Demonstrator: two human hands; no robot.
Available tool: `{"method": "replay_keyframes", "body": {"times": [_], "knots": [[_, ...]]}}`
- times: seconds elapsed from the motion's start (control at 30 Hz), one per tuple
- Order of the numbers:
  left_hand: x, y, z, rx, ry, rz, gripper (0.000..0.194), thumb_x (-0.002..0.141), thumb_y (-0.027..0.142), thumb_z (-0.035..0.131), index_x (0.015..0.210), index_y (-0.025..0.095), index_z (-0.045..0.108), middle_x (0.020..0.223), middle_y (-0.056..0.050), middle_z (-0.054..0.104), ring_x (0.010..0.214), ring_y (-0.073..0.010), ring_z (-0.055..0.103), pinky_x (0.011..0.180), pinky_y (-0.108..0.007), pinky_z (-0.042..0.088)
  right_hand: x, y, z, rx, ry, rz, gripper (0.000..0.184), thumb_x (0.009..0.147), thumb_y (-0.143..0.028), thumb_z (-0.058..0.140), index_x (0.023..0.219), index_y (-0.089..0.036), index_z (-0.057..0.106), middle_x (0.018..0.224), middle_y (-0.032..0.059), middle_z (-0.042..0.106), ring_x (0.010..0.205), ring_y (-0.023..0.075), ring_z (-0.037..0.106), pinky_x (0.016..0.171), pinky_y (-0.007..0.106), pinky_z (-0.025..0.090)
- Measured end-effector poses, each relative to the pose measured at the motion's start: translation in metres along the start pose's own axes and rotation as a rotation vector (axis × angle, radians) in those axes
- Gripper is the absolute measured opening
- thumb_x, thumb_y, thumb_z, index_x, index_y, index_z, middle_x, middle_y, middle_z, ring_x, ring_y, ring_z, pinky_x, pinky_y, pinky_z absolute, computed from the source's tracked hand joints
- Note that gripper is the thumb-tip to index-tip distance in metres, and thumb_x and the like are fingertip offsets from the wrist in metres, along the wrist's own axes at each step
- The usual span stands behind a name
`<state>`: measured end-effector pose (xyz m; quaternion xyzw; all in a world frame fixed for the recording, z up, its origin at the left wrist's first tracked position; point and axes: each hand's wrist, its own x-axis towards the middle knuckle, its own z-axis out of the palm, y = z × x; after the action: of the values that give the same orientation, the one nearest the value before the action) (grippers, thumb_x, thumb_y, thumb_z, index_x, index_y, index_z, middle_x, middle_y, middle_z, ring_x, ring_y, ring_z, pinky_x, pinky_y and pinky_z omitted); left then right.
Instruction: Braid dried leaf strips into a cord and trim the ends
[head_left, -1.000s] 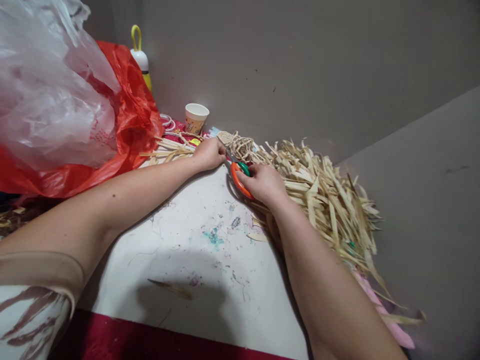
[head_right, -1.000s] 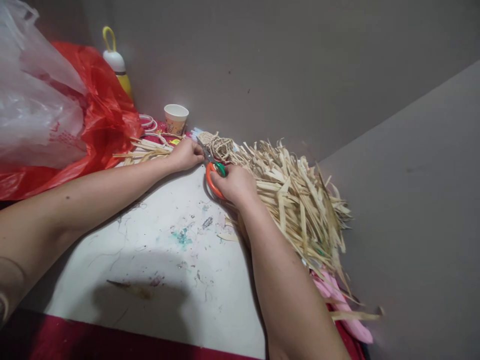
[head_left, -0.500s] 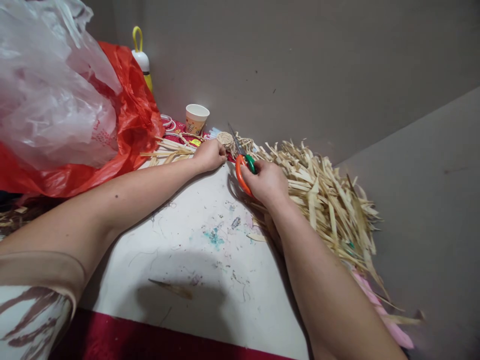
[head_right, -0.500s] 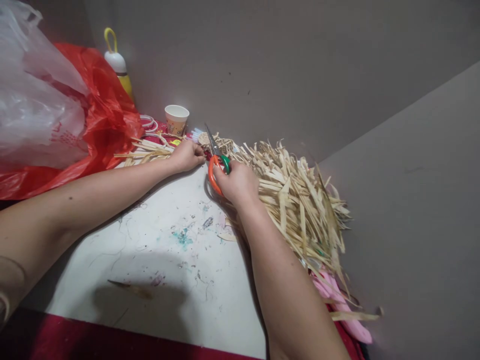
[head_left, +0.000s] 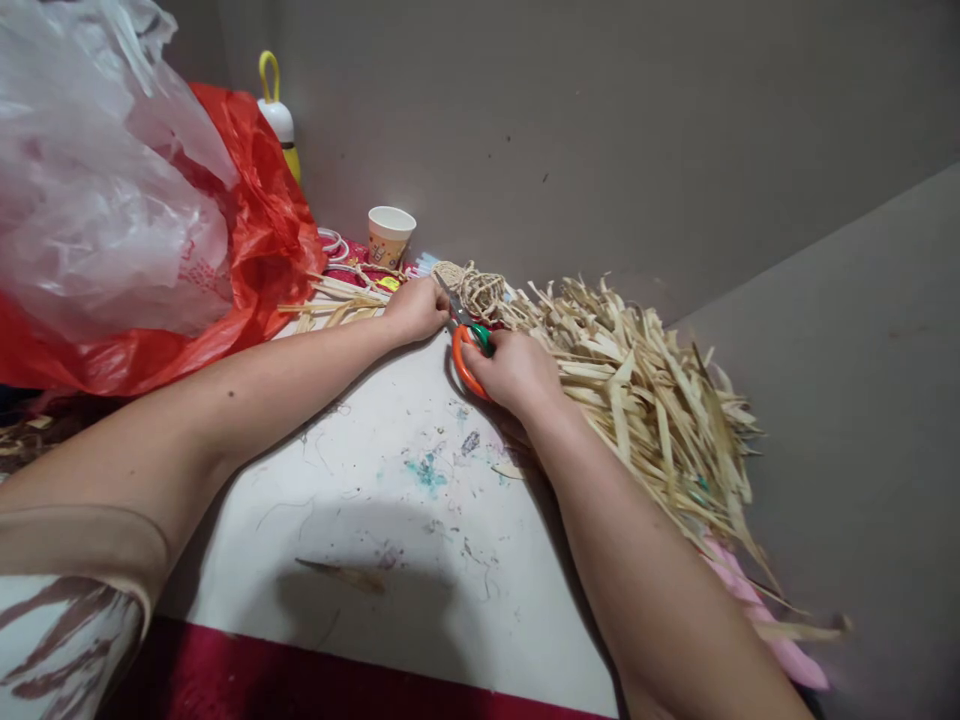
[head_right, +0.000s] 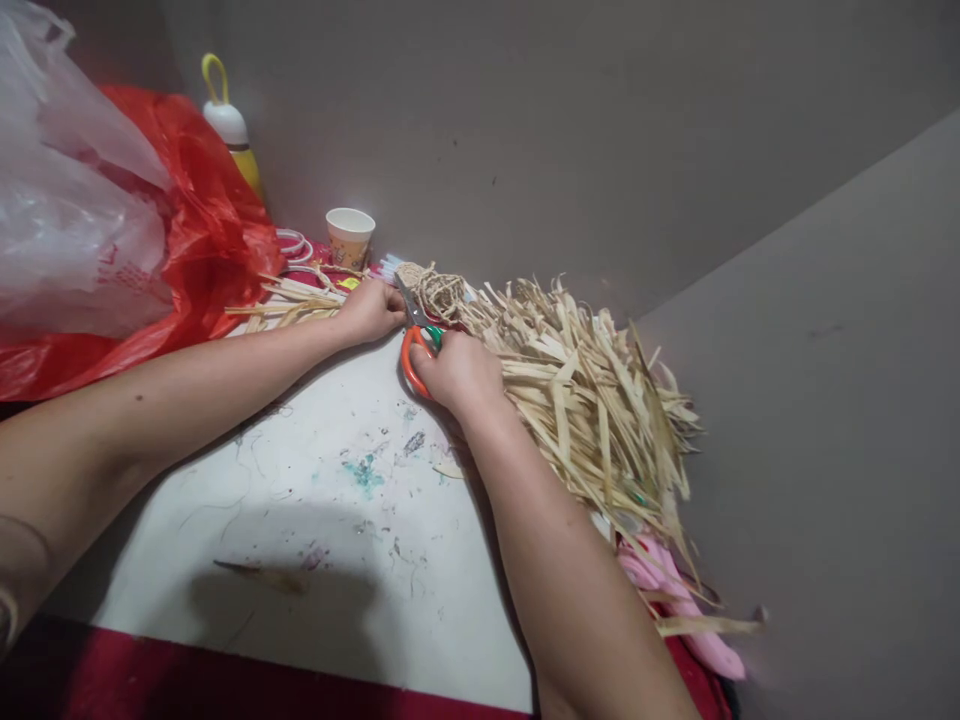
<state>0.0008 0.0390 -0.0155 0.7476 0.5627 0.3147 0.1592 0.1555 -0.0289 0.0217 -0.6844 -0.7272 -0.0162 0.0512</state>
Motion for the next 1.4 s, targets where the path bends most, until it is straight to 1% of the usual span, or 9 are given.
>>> {"method": "replay_keyframes", "body": {"times": [0.07,0.2,0.4,0.57,0.77,0.93,1.13,1.3,1.4], "knots": [[0.0000,0.0000,0.0002,0.001,-0.002,0.000,0.014,0.070,0.020,0.061,0.071,0.015,0.074,0.065,-0.004,0.067,0.068,-0.0154,0.057,0.069,-0.027,0.042,-0.0001,0.0000,-0.0006,-0.014,0.002,0.010,0.052,0.084,-0.056,0.041,0.094,-0.014,0.069,0.091,0.0183,0.070,0.085,0.0300,0.065,0.068,0.033,0.043],[0.0000,0.0003,0.0001,-0.007,-0.020,0.004,0.017,0.071,0.020,0.060,0.076,0.014,0.076,0.069,-0.005,0.068,0.066,-0.0155,0.057,0.068,-0.029,0.042,-0.0001,0.0017,-0.0045,0.019,0.123,0.071,0.055,0.087,-0.056,0.036,0.096,-0.013,0.069,0.093,0.0178,0.070,0.087,0.0288,0.065,0.071,0.033,0.044],[0.0015,-0.0017,0.0011,-0.004,-0.014,0.000,0.016,0.071,0.020,0.061,0.074,0.013,0.076,0.070,-0.005,0.069,0.069,-0.0156,0.058,0.072,-0.029,0.043,0.0009,0.0016,-0.0015,-0.024,-0.022,0.030,0.053,0.083,-0.056,0.043,0.097,-0.012,0.069,0.094,0.0196,0.070,0.089,0.0304,0.065,0.071,0.034,0.044],[0.0016,-0.0020,0.0018,-0.010,-0.008,0.008,0.017,0.072,0.019,0.061,0.077,0.014,0.076,0.069,-0.005,0.069,0.068,-0.0158,0.057,0.072,-0.029,0.043,-0.0011,0.0004,-0.0064,0.015,0.129,0.086,0.056,0.087,-0.056,0.034,0.098,-0.013,0.068,0.092,0.0181,0.070,0.089,0.0301,0.065,0.071,0.034,0.044],[0.0013,-0.0009,0.0010,-0.001,-0.001,0.027,0.015,0.071,0.019,0.060,0.070,0.013,0.074,0.063,-0.005,0.065,0.065,-0.0158,0.055,0.070,-0.029,0.041,-0.0007,-0.0023,-0.0013,-0.041,-0.036,0.049,0.054,0.084,-0.055,0.042,0.099,-0.012,0.069,0.096,0.0201,0.069,0.091,0.0307,0.065,0.073,0.034,0.044],[0.0012,-0.0011,0.0017,-0.014,-0.005,0.021,0.015,0.071,0.019,0.060,0.070,0.014,0.074,0.062,-0.004,0.064,0.064,-0.0153,0.054,0.069,-0.029,0.041,-0.0020,-0.0027,-0.0044,-0.008,0.127,0.078,0.057,0.087,-0.056,0.035,0.101,-0.012,0.068,0.095,0.0192,0.070,0.090,0.0301,0.065,0.073,0.034,0.045],[0.0008,-0.0009,0.0010,-0.001,0.002,0.027,0.015,0.071,0.020,0.060,0.067,0.015,0.073,0.063,-0.004,0.065,0.065,-0.0159,0.055,0.070,-0.029,0.042,-0.0020,-0.0033,-0.0006,-0.025,-0.023,0.053,0.052,0.084,-0.055,0.042,0.096,-0.013,0.069,0.095,0.0195,0.070,0.090,0.0312,0.066,0.072,0.035,0.046],[0.0002,0.0007,0.0002,0.012,-0.012,0.006,0.016,0.072,0.021,0.061,0.073,0.015,0.075,0.069,-0.005,0.068,0.069,-0.0169,0.057,0.072,-0.030,0.043,-0.0013,-0.0003,-0.0042,0.018,0.168,0.084,0.057,0.087,-0.057,0.034,0.098,-0.013,0.068,0.092,0.0186,0.070,0.089,0.0312,0.066,0.071,0.035,0.046],[-0.0003,0.0016,-0.0006,0.019,-0.017,0.016,0.016,0.073,0.022,0.061,0.073,0.014,0.075,0.069,-0.005,0.068,0.069,-0.0167,0.058,0.072,-0.029,0.043,-0.0035,-0.0048,-0.0018,-0.013,0.127,0.060,0.056,0.087,-0.056,0.036,0.098,-0.012,0.068,0.092,0.0190,0.070,0.090,0.0306,0.066,0.074,0.034,0.046]]}}
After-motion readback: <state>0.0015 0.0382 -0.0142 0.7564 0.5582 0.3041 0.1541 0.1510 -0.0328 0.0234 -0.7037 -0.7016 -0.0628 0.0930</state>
